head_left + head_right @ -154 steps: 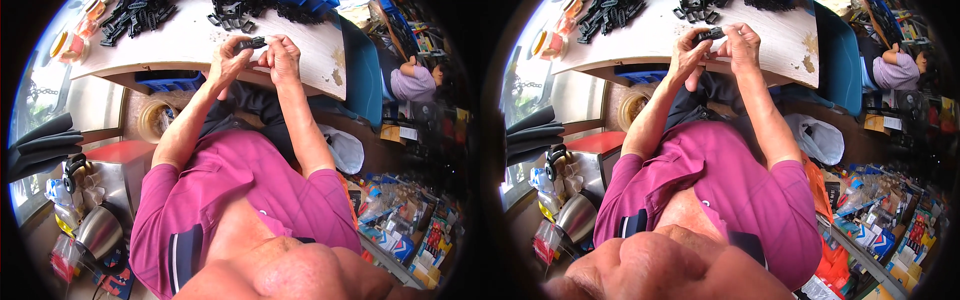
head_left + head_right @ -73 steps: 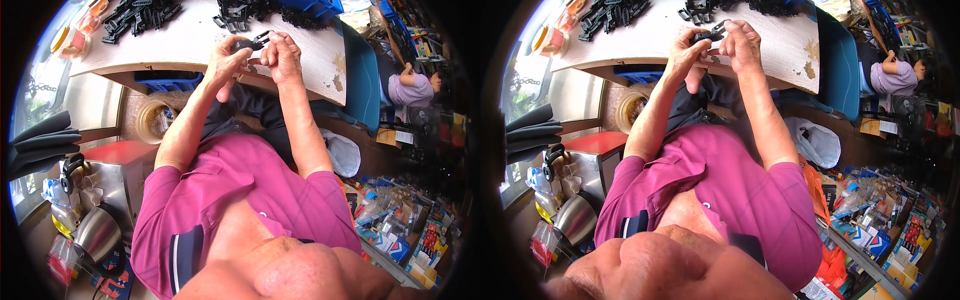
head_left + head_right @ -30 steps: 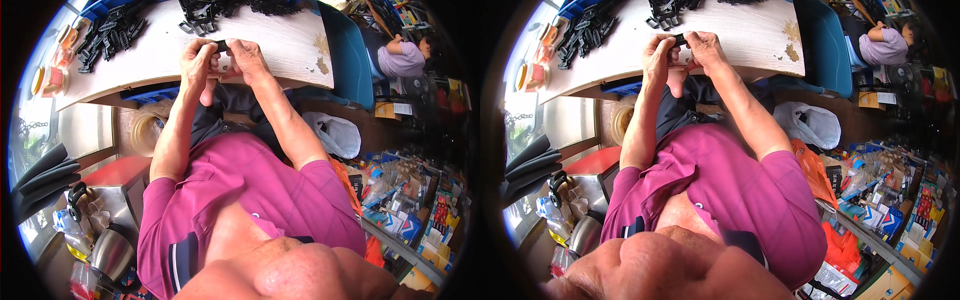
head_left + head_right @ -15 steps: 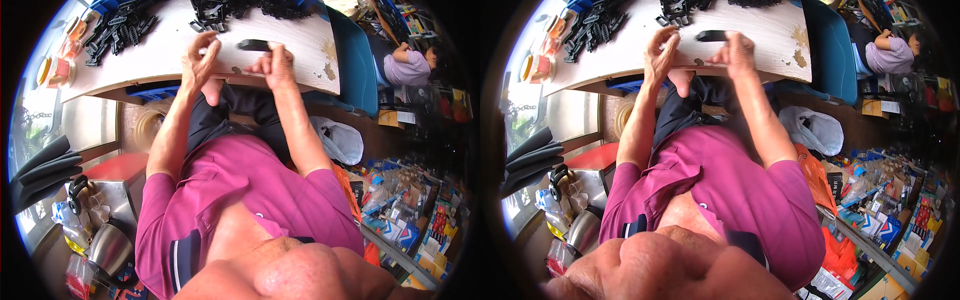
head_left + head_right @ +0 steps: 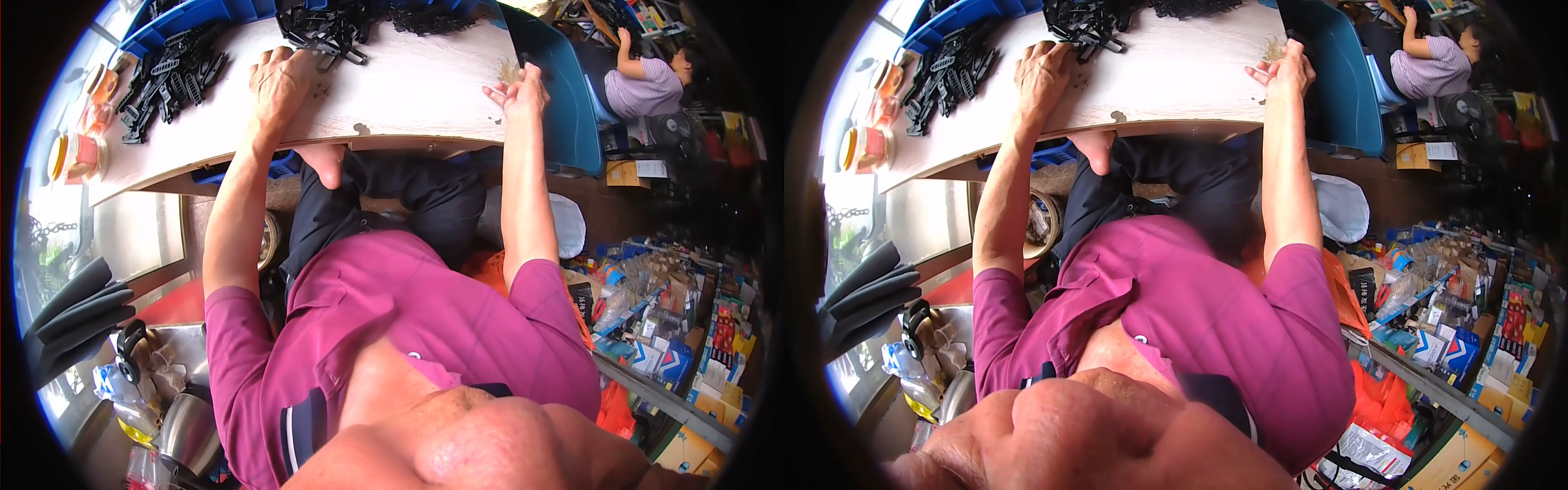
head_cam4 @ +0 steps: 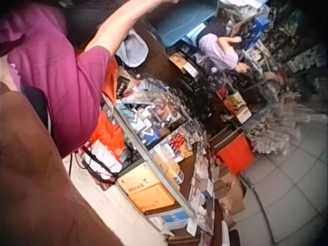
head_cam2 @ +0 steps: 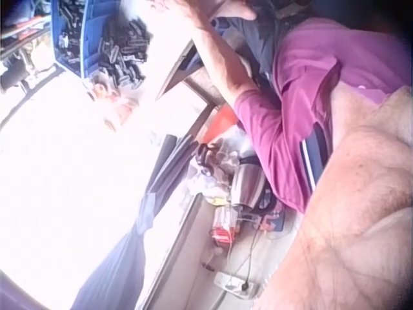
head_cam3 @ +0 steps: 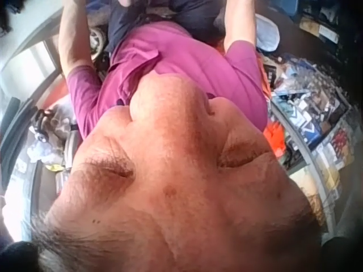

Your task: The person assembles plastic components by picking up base parts and small inserts from the table, fitting the pieces together by hand, and placing the assembled components on the desk.

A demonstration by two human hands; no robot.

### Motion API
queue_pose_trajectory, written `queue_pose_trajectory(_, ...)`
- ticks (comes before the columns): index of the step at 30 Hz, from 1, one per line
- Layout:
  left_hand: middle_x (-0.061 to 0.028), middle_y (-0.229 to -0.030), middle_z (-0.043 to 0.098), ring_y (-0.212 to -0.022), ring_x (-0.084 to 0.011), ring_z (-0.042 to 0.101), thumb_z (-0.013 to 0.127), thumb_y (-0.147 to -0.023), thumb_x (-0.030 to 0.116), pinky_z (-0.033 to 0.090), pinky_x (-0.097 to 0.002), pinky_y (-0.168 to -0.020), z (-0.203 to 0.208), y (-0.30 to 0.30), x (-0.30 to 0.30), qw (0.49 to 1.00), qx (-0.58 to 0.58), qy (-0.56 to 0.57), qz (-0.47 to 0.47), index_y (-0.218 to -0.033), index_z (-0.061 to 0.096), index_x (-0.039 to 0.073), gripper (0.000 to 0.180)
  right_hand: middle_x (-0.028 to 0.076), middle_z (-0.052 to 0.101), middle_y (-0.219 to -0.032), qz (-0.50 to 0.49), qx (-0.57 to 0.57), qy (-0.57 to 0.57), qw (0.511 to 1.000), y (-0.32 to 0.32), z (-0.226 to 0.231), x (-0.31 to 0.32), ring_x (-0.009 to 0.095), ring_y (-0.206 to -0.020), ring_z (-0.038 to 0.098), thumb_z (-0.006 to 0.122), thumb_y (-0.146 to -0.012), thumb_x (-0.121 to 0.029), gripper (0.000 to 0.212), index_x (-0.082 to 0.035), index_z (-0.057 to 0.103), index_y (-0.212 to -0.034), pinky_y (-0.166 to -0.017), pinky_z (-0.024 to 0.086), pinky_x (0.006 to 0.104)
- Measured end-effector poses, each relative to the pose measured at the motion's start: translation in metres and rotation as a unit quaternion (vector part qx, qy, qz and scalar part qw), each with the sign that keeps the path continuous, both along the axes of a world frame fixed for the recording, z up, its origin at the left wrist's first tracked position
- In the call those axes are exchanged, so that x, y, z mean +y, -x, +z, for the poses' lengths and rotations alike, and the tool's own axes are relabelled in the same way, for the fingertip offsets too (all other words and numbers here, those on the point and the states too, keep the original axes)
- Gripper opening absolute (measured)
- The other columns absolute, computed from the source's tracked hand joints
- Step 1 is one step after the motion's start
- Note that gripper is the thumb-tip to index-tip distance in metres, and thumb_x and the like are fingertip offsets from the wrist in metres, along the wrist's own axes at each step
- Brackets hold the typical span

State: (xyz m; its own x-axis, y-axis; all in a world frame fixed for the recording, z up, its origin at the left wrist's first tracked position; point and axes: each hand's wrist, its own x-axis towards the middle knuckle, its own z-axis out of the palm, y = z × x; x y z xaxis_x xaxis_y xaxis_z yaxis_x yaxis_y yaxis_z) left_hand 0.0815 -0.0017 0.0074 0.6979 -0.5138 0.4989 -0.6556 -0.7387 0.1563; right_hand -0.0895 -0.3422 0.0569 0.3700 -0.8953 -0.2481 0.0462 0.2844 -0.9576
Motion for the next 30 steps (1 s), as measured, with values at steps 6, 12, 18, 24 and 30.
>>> queue_pose_trajectory(6,-0.0080,-0.102,0.066,-0.100,-0.0300,0.060,0.064,-0.083,0.023,0.047,-0.0421,-0.083,-0.001,0.003,-0.005,0.999,-0.020,0.038,-0.015,-0.111,0.066,0.016,0.028,0.008,0.041,-0.048,0.076,0.044,0.020,0.996,-0.031,-0.005,-0.015,0.024,-0.046,0.056,0.066,-0.087,-0.020,0.022,-0.001,0.056,-0.089,-0.053,0.061,0.0524)
queue_pose_trajectory(12,-0.0085,-0.099,0.065,-0.100,-0.0289,0.059,0.065,-0.080,0.021,0.045,-0.0423,-0.084,-0.002,-0.003,-0.005,0.999,0.003,0.045,-0.002,-0.108,0.066,0.014,0.029,0.008,0.043,-0.051,0.084,0.153,0.019,0.985,-0.080,-0.008,-0.032,0.023,-0.046,0.054,0.068,-0.088,-0.021,0.022,-0.002,0.063,-0.096,-0.056,0.060,0.0494)
queue_pose_trajectory(18,-0.0082,-0.098,0.067,-0.097,-0.0285,0.061,0.064,-0.085,0.023,0.047,-0.0405,-0.083,-0.004,-0.006,-0.004,0.998,-0.004,0.061,-0.005,-0.104,0.069,0.013,0.022,0.007,0.042,-0.052,0.073,0.196,0.032,0.977,-0.125,-0.015,-0.053,0.022,-0.046,0.053,0.071,-0.086,-0.023,0.024,-0.002,0.065,-0.096,-0.052,0.058,0.0441)
queue_pose_trajectory(24,-0.0087,-0.095,0.068,-0.094,-0.0290,0.061,0.065,-0.085,0.020,0.047,-0.0397,-0.082,0.005,-0.004,-0.007,0.997,0.008,0.080,-0.012,-0.101,0.069,0.011,0.019,0.005,0.043,-0.053,0.074,0.239,0.066,0.966,-0.151,-0.019,-0.066,0.021,-0.045,0.052,0.075,-0.081,-0.023,0.025,-0.002,0.066,-0.091,-0.049,0.057,0.0431)
queue_pose_trajectory(30,-0.0096,-0.095,0.067,-0.094,-0.0296,0.061,0.065,-0.085,0.019,0.047,-0.0399,-0.083,0.009,-0.002,-0.007,0.994,0.011,0.103,-0.018,-0.100,0.069,0.010,0.018,0.006,0.043,-0.052,0.084,0.198,0.042,0.976,-0.145,-0.021,-0.071,0.022,-0.045,0.052,0.073,-0.082,-0.016,0.019,-0.001,0.062,-0.085,-0.050,0.058,0.0450)
